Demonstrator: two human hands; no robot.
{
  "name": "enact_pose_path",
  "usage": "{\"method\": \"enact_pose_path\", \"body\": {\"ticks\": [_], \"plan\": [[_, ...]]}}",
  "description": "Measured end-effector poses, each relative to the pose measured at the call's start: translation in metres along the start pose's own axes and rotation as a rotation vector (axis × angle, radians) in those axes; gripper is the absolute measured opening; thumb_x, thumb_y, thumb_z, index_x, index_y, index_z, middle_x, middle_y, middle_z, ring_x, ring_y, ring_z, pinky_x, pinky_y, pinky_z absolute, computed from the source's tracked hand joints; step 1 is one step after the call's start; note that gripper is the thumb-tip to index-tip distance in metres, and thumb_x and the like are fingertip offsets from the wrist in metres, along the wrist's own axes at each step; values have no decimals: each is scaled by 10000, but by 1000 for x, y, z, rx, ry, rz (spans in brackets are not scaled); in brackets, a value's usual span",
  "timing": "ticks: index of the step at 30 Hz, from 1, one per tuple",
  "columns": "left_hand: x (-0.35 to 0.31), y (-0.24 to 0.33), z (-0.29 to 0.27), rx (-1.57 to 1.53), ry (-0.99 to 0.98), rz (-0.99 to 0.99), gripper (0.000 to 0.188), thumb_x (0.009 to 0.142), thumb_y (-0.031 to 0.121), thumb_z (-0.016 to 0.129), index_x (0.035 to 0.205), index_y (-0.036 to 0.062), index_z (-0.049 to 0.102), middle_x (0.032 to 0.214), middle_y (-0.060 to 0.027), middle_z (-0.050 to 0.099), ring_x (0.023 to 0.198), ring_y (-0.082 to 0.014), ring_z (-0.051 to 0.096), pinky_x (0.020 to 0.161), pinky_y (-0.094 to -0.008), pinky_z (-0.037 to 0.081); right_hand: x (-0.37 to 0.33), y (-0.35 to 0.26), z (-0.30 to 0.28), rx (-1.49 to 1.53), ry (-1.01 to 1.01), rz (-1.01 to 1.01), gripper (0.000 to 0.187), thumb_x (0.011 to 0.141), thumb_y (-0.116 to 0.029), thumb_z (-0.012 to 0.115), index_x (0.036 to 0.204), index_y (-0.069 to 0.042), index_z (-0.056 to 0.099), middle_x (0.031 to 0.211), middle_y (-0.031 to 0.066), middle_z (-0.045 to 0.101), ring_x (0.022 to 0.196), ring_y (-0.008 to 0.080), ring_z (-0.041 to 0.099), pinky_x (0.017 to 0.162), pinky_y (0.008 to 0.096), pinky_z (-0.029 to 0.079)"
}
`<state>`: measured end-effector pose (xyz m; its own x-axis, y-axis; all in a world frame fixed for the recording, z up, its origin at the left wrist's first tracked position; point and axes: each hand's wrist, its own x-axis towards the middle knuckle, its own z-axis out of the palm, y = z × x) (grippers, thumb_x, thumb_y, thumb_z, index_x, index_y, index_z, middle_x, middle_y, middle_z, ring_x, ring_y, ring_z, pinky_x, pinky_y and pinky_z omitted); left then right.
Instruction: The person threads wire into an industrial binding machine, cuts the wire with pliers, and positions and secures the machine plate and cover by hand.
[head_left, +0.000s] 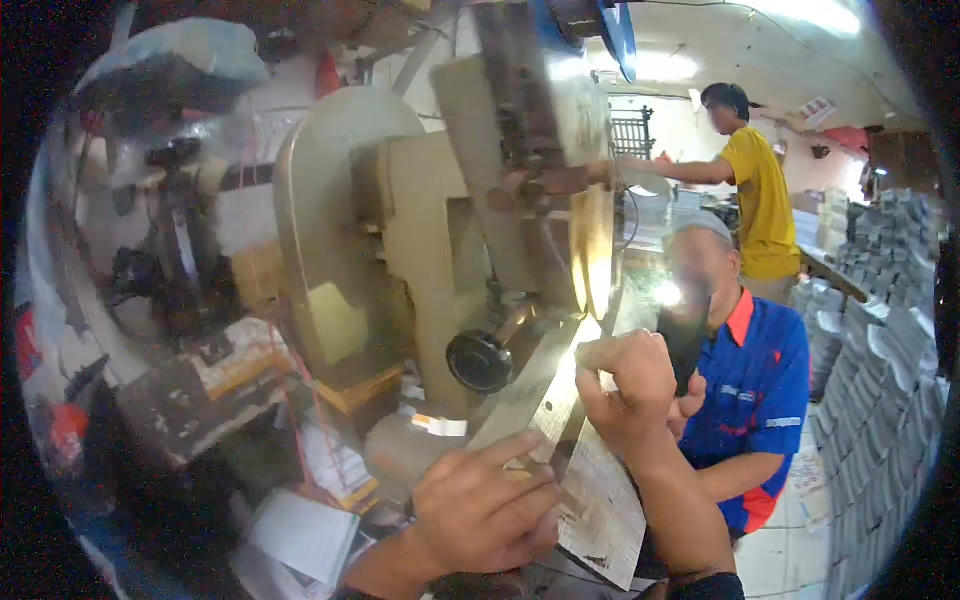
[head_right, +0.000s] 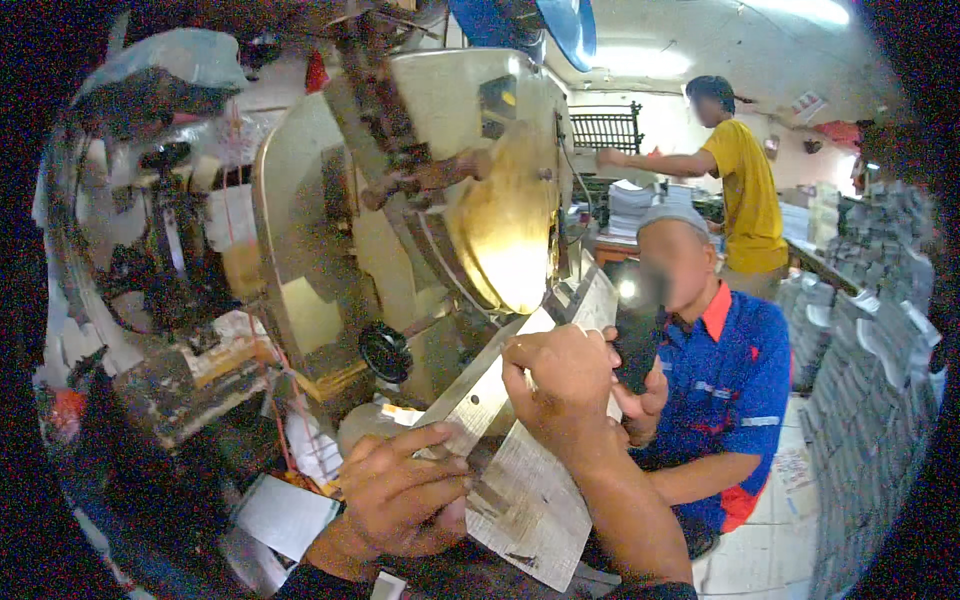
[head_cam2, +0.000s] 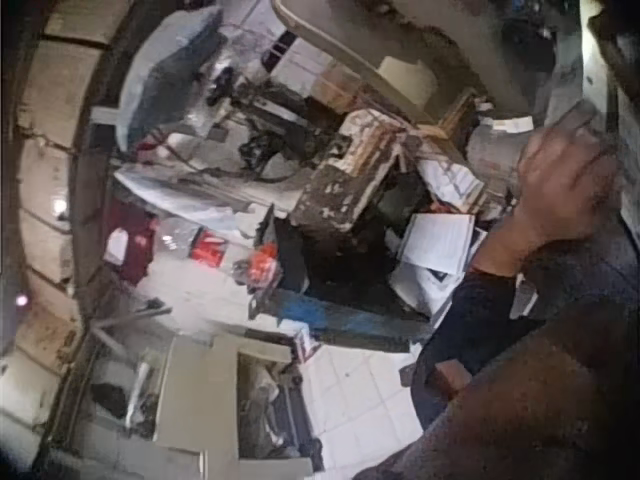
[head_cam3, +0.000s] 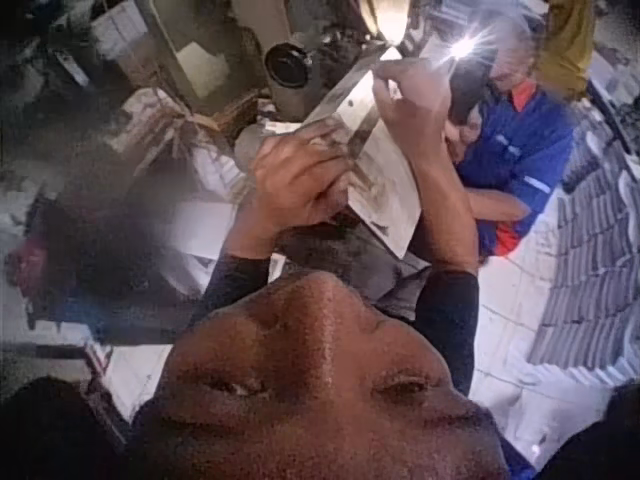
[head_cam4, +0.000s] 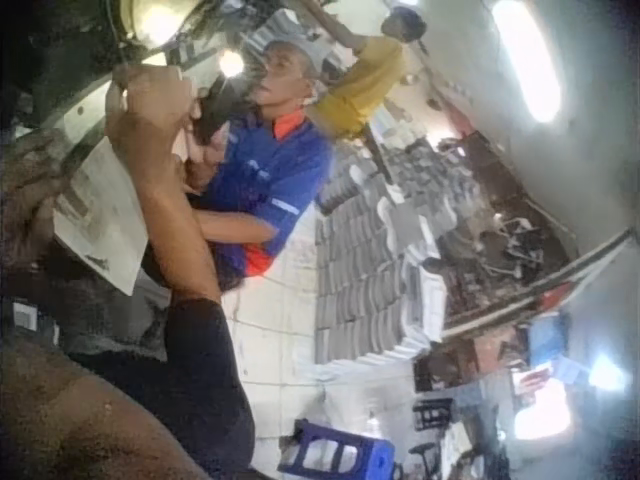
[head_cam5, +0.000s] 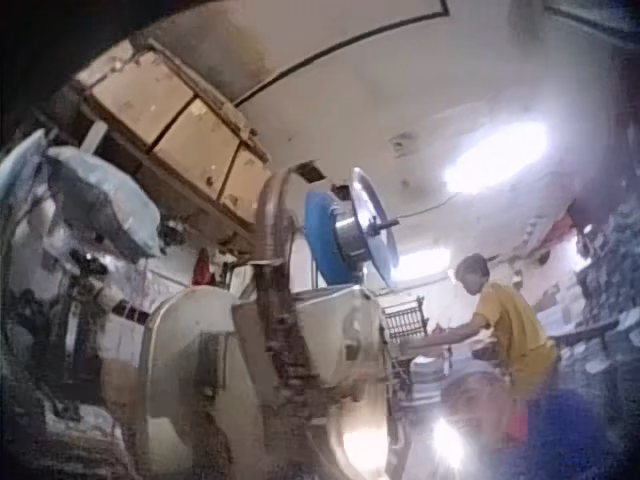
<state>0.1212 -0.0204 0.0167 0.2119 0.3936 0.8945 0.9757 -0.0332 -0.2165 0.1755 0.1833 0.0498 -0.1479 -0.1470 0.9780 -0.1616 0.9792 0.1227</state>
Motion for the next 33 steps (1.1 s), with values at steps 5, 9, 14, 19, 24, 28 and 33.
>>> {"method": "enact_pose_path", "body": {"ticks": [5,9,14,19,24,28,33], "plan": [[7,16,9,29,56,-95,83,710,96,636,769,143,671,798,3,709,926,-244,695,658,-324,443,-9,8,-2,2,44,-38,169,662,-64,716,795,-109,623,789,8,633,683,204,570,614,367,401],[9,24,7,79,30,-152,92,732,75,588,778,112,658,781,-21,708,915,-248,697,679,-346,452,-8,9,-1,113,90,-55,176,665,-67,717,797,-109,607,801,1,628,689,192,569,622,356,397],[9,21,9,107,56,-115,130,700,70,589,800,93,668,776,-34,695,895,-244,703,636,-307,426,-12,11,2,200,123,-53,211,643,-21,711,803,-101,598,803,20,628,693,216,559,615,370,382],[9,25,6,126,38,-130,137,717,72,569,819,78,660,790,-53,701,901,-260,701,644,-311,431,-14,8,3,229,133,-70,218,633,-15,713,785,-100,581,814,14,626,693,205,556,606,365,379],[12,24,8,116,-5,-154,138,749,100,562,849,74,655,795,-55,703,912,-271,698,648,-314,433,-18,12,4,198,123,-55,157,662,-84,705,752,-116,580,786,10,599,705,197,549,622,350,379],[9,27,6,123,1,-140,137,768,126,564,860,77,654,798,-49,704,922,-266,696,631,-317,421,-19,10,2,234,128,-43,163,660,-81,705,762,-115,583,783,14,598,703,202,550,622,354,382],[10,26,7,93,8,-168,138,758,136,575,852,87,664,807,-36,705,932,-259,693,607,-317,405,-23,14,5,289,89,36,184,672,-51,711,802,-93,587,766,44,602,696,244,559,619,384,399]]}}
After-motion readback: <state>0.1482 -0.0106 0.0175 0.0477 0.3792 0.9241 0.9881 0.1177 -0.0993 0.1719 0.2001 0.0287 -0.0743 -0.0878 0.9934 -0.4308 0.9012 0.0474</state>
